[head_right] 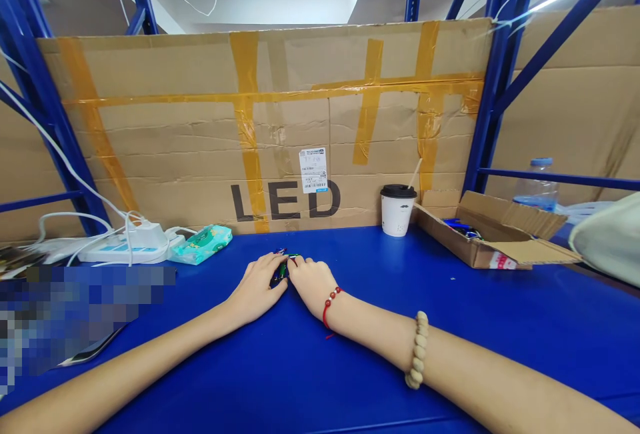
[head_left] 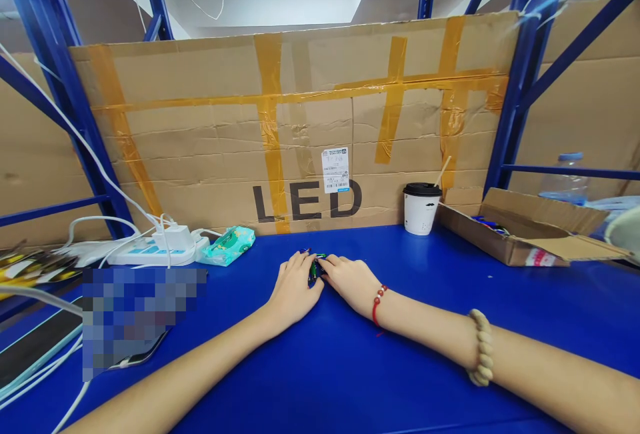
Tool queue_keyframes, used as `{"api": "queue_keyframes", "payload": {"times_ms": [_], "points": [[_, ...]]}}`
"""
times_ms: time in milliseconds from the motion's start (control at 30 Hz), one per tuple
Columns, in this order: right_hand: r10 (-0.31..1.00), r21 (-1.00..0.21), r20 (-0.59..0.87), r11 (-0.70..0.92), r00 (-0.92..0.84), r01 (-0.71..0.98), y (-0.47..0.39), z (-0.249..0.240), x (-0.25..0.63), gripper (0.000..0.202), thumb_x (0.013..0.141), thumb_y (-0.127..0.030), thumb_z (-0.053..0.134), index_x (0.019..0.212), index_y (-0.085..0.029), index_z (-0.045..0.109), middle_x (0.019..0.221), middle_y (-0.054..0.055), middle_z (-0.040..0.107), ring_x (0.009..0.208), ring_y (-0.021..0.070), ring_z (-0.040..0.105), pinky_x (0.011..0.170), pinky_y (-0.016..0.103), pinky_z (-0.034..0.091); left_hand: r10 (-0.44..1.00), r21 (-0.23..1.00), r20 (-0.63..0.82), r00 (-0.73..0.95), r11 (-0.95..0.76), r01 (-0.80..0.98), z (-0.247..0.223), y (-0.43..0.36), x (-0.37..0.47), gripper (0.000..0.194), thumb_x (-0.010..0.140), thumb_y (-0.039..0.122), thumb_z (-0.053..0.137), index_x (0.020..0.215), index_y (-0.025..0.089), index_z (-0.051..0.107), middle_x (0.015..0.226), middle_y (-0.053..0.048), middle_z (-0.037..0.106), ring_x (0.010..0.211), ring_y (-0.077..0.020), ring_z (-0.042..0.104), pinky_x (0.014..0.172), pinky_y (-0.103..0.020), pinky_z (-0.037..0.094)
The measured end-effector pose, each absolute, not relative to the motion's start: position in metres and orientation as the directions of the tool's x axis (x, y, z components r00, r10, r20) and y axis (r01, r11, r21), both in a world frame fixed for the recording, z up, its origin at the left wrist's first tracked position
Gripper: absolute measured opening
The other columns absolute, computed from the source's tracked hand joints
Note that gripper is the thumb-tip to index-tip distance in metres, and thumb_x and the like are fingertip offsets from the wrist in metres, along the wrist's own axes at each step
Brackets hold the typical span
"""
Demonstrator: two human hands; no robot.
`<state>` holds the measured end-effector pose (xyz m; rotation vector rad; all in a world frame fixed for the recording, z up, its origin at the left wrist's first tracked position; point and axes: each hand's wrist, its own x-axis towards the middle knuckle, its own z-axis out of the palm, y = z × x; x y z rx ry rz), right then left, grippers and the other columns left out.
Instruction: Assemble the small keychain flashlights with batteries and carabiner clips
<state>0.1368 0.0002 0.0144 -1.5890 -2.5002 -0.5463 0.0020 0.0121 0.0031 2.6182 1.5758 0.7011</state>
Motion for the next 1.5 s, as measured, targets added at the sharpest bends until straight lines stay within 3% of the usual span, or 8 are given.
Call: {"api": "queue_keyframes", "payload": {"times_ms": [133,300,533,667,800,933,1267,1500], "points": [[0.802,0.169,0.355,0.450,-0.480,0.877,0.006,0.018,0.147,0.028,0.087,-0.029,0.043,0.111,-0.018,0.053,0.102,0.008,0.060,0.092,0.0207,0.057,0.062,0.027,0.045,0.897,0.243,0.353,0.268,-0.364,0.899,0.000,0.014,0.001,0.049,0.079,0.028,0.040,0.127,0.016,0.039,0.135,-0.010,0.037,0.129,-0.0271,0.023,0.102,-0.044,0.024],[0.824,0.130,0.431,0.346,-0.368,0.929,0.011,0.018,0.156,0.037,0.082,-0.047,0.044,0.092,-0.016,0.061,0.091,0.010,0.060,0.084,0.0223,0.057,0.061,0.028,0.042,0.914,0.214,0.295,0.279,-0.348,0.913,0.001,0.018,-0.005,0.046,0.083,0.026,0.032,0.129,0.018,0.037,0.137,-0.009,0.034,0.124,-0.0244,0.033,0.099,-0.042,0.029],[0.726,-0.067,0.431,0.618,-0.536,0.783,0.021,0.009,0.160,0.031,0.086,-0.038,0.045,0.105,-0.019,0.059,0.097,0.007,0.059,0.086,0.0187,0.058,0.070,0.027,0.045,0.908,0.178,0.307,0.285,-0.349,0.920,0.004,0.025,-0.016,0.048,0.083,0.014,0.029,0.131,0.012,0.034,0.136,-0.011,0.035,0.125,-0.0238,0.032,0.102,-0.040,0.028],[0.604,-0.171,0.467,0.778,-0.646,0.605,0.028,0.005,0.163,0.029,0.085,-0.031,0.047,0.110,-0.021,0.056,0.106,0.005,0.059,0.100,0.0165,0.053,0.086,0.027,0.042,0.792,0.163,0.384,0.476,-0.565,0.809,0.003,0.029,-0.018,0.049,0.084,0.013,0.031,0.132,0.018,0.032,0.139,-0.006,0.030,0.131,-0.0228,0.018,0.105,-0.043,0.022],[0.666,-0.156,0.517,0.691,-0.538,0.706,0.026,0.007,0.164,0.027,0.080,-0.040,0.053,0.098,-0.021,0.060,0.100,0.005,0.060,0.095,0.0179,0.054,0.080,0.030,0.044,0.671,0.266,0.330,0.664,-0.741,0.616,0.003,0.036,-0.019,0.044,0.089,0.018,0.026,0.132,0.021,0.033,0.133,-0.004,0.041,0.122,-0.0158,0.037,0.102,-0.033,0.032],[0.755,-0.169,0.534,0.535,-0.379,0.828,0.023,0.012,0.165,0.036,0.069,-0.054,0.058,0.085,-0.022,0.060,0.091,0.003,0.059,0.084,0.0176,0.056,0.063,0.027,0.044,0.745,0.205,0.304,0.594,-0.660,0.723,0.008,0.035,-0.017,0.037,0.090,0.019,0.029,0.122,0.021,0.048,0.124,-0.004,0.051,0.119,-0.0177,0.042,0.102,-0.034,0.031],[0.894,-0.455,0.304,0.441,-0.330,0.774,0.034,0.009,0.171,0.038,0.067,-0.057,0.056,0.079,-0.021,0.063,0.066,-0.001,0.059,0.059,0.0121,0.053,0.051,0.022,0.035,0.879,0.049,0.342,0.331,-0.369,0.928,0.018,0.029,-0.024,0.035,0.084,0.011,0.036,0.110,0.022,0.056,0.099,-0.008,0.064,0.097,-0.0219,0.058,0.079,-0.032,0.044],[0.841,-0.689,0.148,0.465,-0.520,0.556,0.048,0.012,0.186,0.041,0.063,-0.047,0.064,0.090,-0.016,0.067,0.062,-0.002,0.053,0.056,0.0088,0.045,0.054,0.022,0.037,0.839,0.043,0.419,0.348,-0.401,0.915,0.015,0.028,-0.024,0.031,0.087,0.014,0.035,0.111,0.016,0.054,0.107,-0.010,0.060,0.105,-0.0229,0.052,0.092,-0.036,0.036]]}}
